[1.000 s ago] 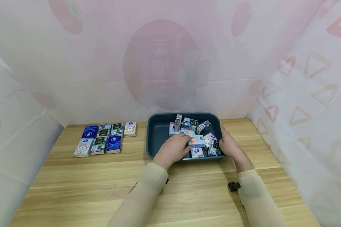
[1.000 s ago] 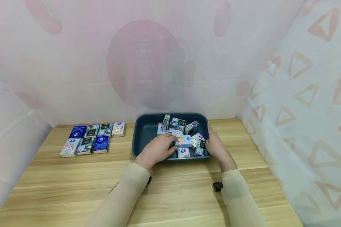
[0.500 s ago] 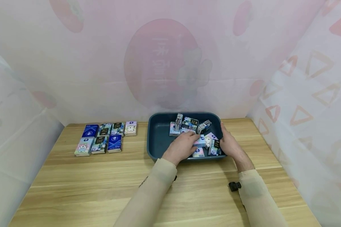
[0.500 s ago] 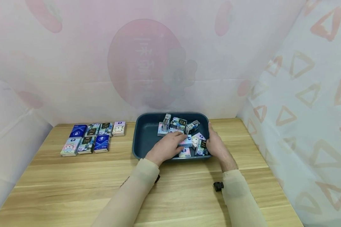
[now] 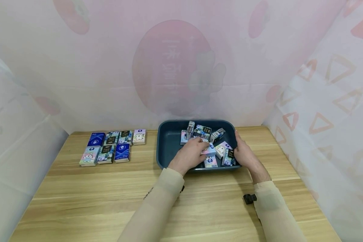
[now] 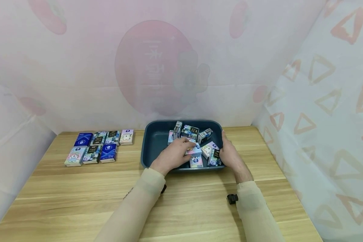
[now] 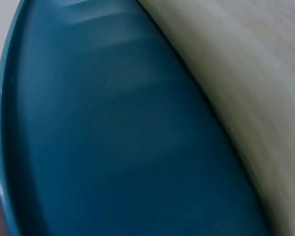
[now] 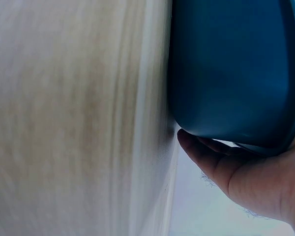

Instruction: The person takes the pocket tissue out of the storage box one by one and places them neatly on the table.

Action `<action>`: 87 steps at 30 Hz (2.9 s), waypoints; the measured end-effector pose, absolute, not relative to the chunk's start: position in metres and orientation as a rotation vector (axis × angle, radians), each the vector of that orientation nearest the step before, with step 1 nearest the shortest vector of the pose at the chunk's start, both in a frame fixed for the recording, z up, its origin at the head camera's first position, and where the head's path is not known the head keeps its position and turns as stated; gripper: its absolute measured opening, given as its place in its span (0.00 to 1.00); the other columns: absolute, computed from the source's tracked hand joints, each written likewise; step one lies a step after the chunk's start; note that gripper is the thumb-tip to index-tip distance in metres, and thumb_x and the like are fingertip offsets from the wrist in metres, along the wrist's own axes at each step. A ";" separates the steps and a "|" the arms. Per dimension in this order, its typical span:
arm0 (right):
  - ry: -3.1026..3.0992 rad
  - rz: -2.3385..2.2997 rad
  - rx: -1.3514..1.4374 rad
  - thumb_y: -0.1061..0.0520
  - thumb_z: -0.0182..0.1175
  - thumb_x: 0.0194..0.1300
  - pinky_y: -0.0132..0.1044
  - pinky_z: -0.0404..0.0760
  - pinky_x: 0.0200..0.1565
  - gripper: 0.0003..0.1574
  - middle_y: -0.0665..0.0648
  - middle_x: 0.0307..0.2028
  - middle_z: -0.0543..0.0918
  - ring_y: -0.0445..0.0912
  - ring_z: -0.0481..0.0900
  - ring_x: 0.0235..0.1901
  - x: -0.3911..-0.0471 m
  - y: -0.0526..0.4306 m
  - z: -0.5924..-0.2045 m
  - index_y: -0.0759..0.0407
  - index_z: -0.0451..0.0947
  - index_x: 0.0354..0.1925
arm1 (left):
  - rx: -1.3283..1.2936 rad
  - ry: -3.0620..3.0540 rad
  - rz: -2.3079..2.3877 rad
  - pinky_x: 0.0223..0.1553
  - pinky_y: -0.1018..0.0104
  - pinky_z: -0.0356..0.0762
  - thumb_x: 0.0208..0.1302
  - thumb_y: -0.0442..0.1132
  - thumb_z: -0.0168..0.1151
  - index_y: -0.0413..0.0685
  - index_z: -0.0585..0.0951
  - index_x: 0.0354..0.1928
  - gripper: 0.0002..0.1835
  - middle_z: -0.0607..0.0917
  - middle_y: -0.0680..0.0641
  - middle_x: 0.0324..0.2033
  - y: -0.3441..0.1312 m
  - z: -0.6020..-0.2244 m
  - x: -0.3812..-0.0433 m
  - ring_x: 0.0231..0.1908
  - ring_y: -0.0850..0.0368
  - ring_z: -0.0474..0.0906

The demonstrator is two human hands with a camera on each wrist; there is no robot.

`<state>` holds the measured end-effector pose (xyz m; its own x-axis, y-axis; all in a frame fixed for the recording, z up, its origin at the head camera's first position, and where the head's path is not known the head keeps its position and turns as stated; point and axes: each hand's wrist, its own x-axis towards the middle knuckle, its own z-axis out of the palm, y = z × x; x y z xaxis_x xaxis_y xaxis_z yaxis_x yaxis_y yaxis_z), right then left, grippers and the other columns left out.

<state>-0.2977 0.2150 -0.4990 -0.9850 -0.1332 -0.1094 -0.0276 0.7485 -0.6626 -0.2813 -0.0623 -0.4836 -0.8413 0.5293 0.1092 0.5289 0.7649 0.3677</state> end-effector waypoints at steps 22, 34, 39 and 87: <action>2.781 -1.071 -0.113 0.73 0.40 0.84 0.72 0.47 0.94 0.55 0.76 0.95 0.42 0.76 0.44 0.94 -0.297 0.215 -0.499 0.63 0.29 0.97 | 0.649 3.099 0.713 0.69 0.48 0.92 0.82 0.42 0.76 0.51 0.87 0.77 0.25 0.88 0.40 0.71 -0.131 -0.443 -0.266 0.64 0.41 0.85; 2.770 -1.070 -0.109 0.73 0.41 0.84 0.73 0.48 0.93 0.55 0.76 0.95 0.42 0.76 0.44 0.94 -0.296 0.215 -0.498 0.63 0.28 0.97 | 0.472 3.157 0.772 0.64 0.42 0.94 0.83 0.44 0.75 0.49 0.84 0.80 0.29 0.88 0.36 0.70 -0.170 -0.432 -0.259 0.62 0.38 0.87; 2.775 -1.059 -0.107 0.72 0.41 0.84 0.74 0.49 0.93 0.55 0.77 0.95 0.43 0.77 0.45 0.94 -0.297 0.215 -0.498 0.63 0.28 0.97 | 0.370 3.174 0.821 0.63 0.40 0.94 0.82 0.45 0.75 0.47 0.85 0.78 0.28 0.88 0.35 0.69 -0.182 -0.434 -0.257 0.60 0.38 0.86; 2.773 -1.086 -0.121 0.72 0.41 0.84 0.74 0.48 0.93 0.55 0.76 0.95 0.43 0.76 0.44 0.94 -0.296 0.215 -0.498 0.63 0.28 0.97 | -0.170 3.267 0.703 0.48 0.39 0.91 0.72 0.44 0.78 0.35 0.89 0.40 0.16 0.92 0.31 0.45 -0.256 -0.478 -0.263 0.46 0.32 0.89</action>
<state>-0.2955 0.2149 -0.4983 -0.9838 -0.1335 -0.1198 -0.0167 0.7331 -0.6799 -0.2630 -0.2557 -0.4776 -0.9740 -0.1410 0.1771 -0.0556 0.9074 0.4165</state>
